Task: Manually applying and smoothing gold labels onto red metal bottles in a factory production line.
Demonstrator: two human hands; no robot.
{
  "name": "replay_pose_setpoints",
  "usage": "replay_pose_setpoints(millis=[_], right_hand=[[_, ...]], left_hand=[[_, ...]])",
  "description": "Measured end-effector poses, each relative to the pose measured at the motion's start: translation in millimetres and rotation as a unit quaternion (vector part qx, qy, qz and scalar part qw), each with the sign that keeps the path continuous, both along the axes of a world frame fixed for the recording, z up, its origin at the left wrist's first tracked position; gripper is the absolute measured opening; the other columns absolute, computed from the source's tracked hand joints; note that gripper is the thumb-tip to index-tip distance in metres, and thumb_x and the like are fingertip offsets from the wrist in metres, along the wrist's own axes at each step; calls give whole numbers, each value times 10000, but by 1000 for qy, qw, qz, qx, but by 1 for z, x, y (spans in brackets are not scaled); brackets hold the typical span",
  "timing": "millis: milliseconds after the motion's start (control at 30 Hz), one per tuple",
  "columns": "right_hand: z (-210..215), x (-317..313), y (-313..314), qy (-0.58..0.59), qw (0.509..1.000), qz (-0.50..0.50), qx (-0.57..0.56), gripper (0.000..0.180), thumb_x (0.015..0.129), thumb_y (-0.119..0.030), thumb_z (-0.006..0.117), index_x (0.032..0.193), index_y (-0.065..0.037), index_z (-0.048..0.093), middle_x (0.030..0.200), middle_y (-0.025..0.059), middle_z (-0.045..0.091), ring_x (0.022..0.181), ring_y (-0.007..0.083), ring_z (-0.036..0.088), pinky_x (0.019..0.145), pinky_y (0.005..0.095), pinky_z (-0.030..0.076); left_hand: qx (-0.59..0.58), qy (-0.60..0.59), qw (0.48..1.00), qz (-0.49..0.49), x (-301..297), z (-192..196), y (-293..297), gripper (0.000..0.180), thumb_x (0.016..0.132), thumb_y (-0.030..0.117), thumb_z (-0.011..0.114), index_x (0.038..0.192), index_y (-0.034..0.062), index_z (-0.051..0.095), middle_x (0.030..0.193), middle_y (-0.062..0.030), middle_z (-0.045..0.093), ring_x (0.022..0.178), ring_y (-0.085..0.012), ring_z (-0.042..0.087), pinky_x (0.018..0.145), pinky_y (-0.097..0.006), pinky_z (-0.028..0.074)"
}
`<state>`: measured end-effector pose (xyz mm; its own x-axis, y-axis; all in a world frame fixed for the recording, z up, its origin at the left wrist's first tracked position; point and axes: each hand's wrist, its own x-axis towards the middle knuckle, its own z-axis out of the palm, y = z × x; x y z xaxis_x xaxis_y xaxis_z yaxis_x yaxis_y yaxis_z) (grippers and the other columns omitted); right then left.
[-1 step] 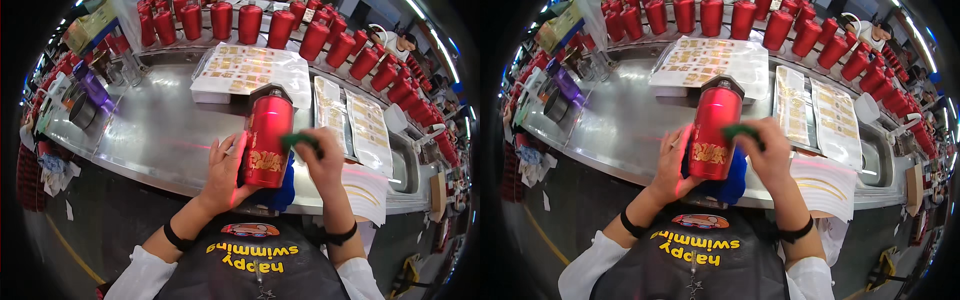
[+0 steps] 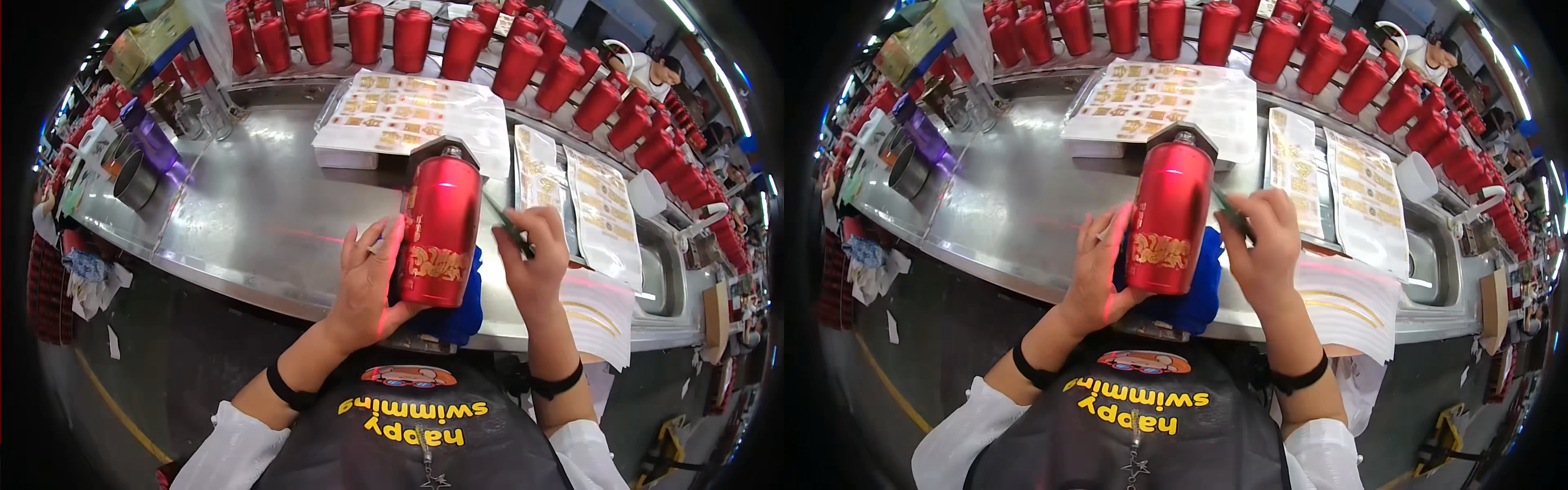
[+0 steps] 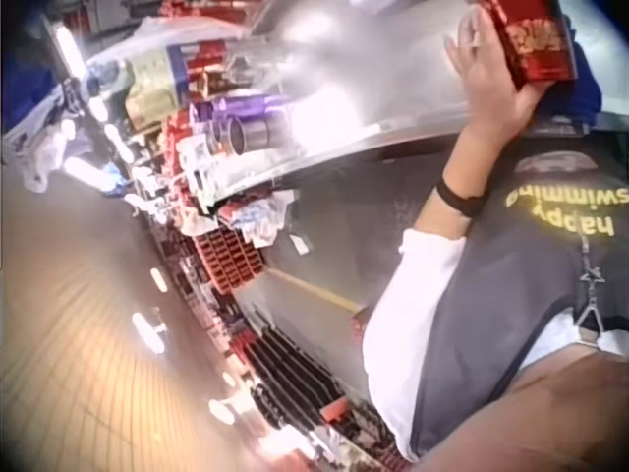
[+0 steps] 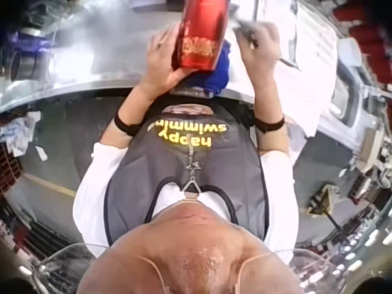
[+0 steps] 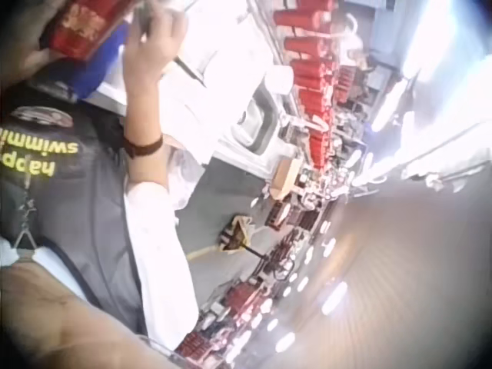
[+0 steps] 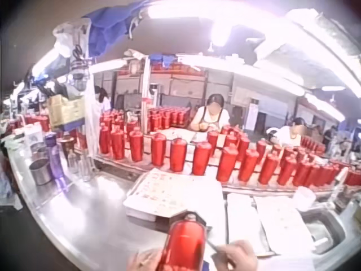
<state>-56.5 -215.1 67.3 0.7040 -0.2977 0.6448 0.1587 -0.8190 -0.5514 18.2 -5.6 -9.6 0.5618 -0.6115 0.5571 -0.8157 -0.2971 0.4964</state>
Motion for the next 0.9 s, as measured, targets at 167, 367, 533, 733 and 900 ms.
replay_pose_setpoints(millis=[167,367,533,733,900], right_hand=[[-2,-2,-3,101,890,434,99,254,689,-16,832,922,-50,737,725,61,603,709,223,598,622,324,471],[-6,7,-4,99,950,295,16,211,757,-6,784,955,-39,718,788,88,628,710,229,603,635,322,466],[-1,7,-8,56,996,7,-76,287,760,-23,797,1029,-48,700,839,110,625,756,251,637,692,330,507],[-15,-7,-9,43,994,84,46,328,710,27,802,1013,-63,714,839,104,600,734,221,593,606,309,468],[-28,-27,-14,60,930,360,48,366,670,-25,859,1006,-59,718,865,80,595,792,225,587,668,321,463]], left_hand=[[14,-30,999,1,0,0,3,1044,734,376,825,1523,-29,274,1430,-189,487,1355,-372,397,1122,-654,160],[35,21,999,16,3,-5,3,1025,745,467,796,1504,-23,312,1425,-192,486,1362,-397,373,1122,-646,165],[45,-41,998,29,3,-4,5,1032,752,519,775,1500,-24,315,1400,-204,513,1362,-416,366,1116,-647,167],[16,24,999,16,3,-7,-1,1059,755,564,762,1494,-44,310,1384,-207,527,1361,-412,376,1126,-641,169],[26,30,999,10,5,-11,-1,1077,752,593,754,1492,-51,308,1381,-206,527,1359,-404,385,1134,-625,189]])
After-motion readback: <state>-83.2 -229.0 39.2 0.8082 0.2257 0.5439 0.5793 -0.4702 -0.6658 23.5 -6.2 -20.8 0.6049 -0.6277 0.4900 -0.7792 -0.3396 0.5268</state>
